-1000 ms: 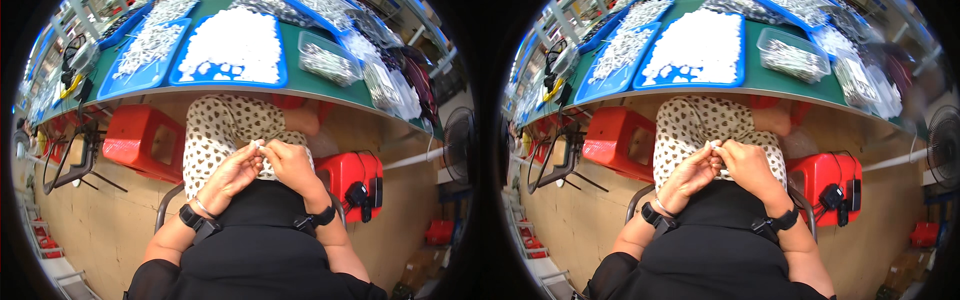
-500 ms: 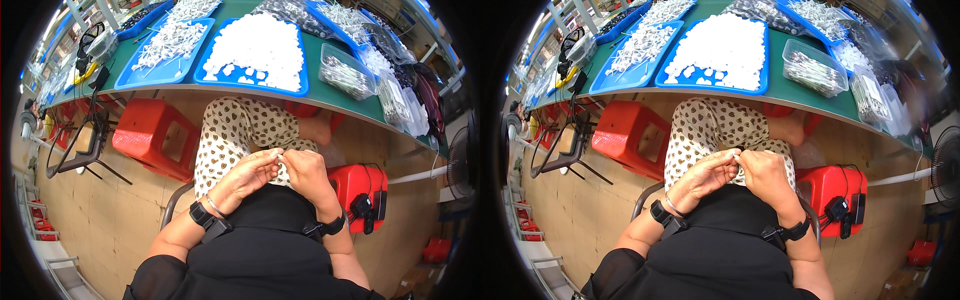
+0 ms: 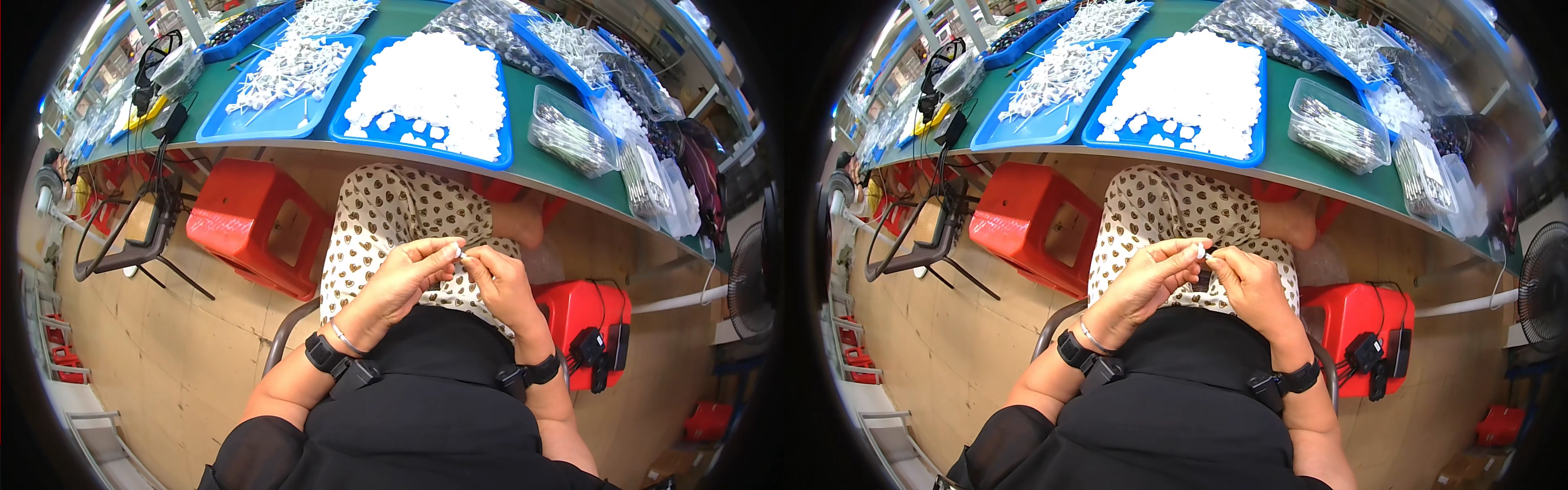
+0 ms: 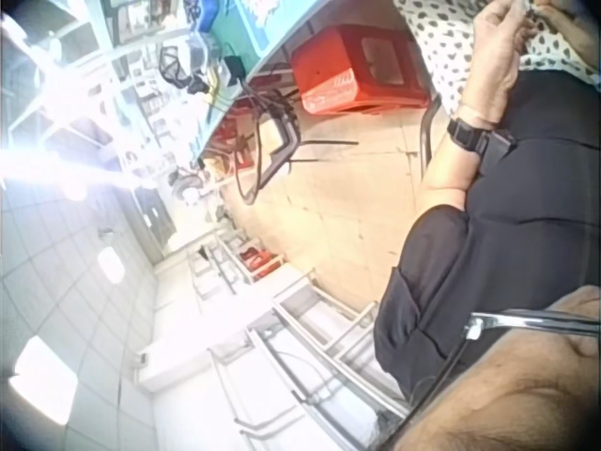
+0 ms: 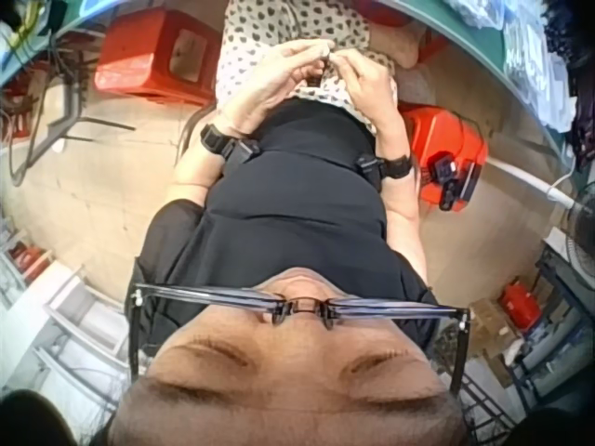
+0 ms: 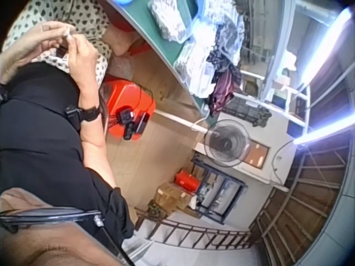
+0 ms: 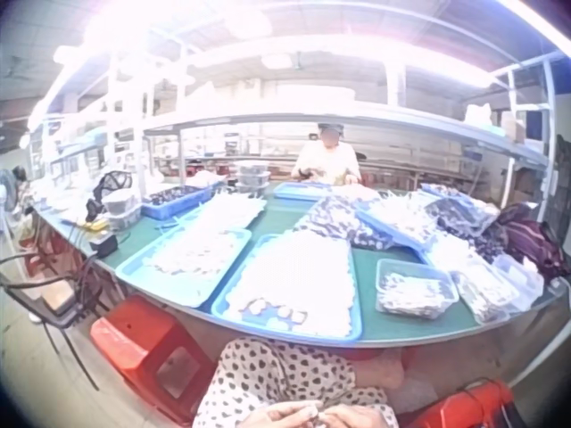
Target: Assembling small white plastic components by inserting metal pins or smaller parts into them.
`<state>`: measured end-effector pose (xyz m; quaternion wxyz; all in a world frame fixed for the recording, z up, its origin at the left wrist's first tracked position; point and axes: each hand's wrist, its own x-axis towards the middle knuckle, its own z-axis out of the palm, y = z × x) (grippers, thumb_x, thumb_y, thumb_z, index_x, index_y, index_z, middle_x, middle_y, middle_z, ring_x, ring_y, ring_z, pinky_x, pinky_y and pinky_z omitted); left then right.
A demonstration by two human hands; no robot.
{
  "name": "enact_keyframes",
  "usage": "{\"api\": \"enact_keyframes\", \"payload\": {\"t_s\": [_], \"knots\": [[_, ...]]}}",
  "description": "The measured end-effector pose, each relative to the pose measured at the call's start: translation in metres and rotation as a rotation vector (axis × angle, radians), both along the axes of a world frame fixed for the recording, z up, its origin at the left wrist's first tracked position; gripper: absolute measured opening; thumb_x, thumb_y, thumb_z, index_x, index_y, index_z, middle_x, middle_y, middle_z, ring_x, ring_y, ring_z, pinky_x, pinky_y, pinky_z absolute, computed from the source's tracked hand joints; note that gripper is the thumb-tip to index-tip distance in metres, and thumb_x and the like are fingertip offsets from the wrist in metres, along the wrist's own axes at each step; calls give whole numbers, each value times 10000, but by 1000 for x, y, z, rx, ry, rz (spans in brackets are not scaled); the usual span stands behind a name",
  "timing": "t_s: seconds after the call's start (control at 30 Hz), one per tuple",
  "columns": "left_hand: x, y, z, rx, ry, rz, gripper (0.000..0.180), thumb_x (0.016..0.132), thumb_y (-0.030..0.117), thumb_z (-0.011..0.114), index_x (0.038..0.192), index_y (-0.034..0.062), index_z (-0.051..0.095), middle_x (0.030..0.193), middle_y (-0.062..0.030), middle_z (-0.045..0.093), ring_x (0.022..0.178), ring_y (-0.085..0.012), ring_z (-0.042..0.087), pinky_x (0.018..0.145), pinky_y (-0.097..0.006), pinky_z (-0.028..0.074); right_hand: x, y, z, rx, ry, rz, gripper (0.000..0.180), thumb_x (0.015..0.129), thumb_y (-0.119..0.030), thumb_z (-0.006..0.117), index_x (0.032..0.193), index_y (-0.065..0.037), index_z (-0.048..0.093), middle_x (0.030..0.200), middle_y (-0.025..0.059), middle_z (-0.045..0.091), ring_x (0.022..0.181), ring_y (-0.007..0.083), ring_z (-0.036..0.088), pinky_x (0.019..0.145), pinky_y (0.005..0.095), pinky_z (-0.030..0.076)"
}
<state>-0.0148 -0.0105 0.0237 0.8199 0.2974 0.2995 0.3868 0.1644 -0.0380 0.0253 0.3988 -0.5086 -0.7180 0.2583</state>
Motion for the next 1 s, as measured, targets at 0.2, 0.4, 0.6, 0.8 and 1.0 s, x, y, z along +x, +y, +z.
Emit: {"api": "enact_keyframes", "payload": {"t_s": [0.2,0.4,0.6,0.8,1.0], "knots": [[-3,5,-17,-99,-74,-53,239,925,194,585,1042,-9,628,832,-15,623,714,-70,568,686,-203,489,0,0,1,-25,24,52,97,876,-101,603,893,-6,617,714,127,604,645,275,590,580,343,459],[-2,4,-16,-113,-140,-72,208,936,199,564,981,6,628,811,-14,609,703,-80,560,665,-206,485,2,0,1,-54,77,93,106,874,-96,606,909,3,625,759,123,625,675,263,601,603,329,468],[0,5,-7,-139,-147,-97,199,919,229,595,984,42,612,809,-5,602,702,-88,564,665,-214,493,2,1,4,-4,91,89,106,865,-91,615,889,11,625,778,124,636,691,265,615,613,326,479],[-2,3,-11,-220,-251,-170,143,900,221,623,901,81,593,798,-10,610,713,-95,589,669,-217,508,-2,3,9,148,-13,105,66,824,-64,632,839,-1,620,755,128,634,696,305,618,616,363,483],[-5,29,14,-39,-235,-160,146,905,211,613,896,68,581,798,-32,622,705,-112,596,656,-234,503,0,21,34,372,-204,81,78,819,-99,650,853,-31,634,818,106,655,702,291,615,618,356,475]]}}
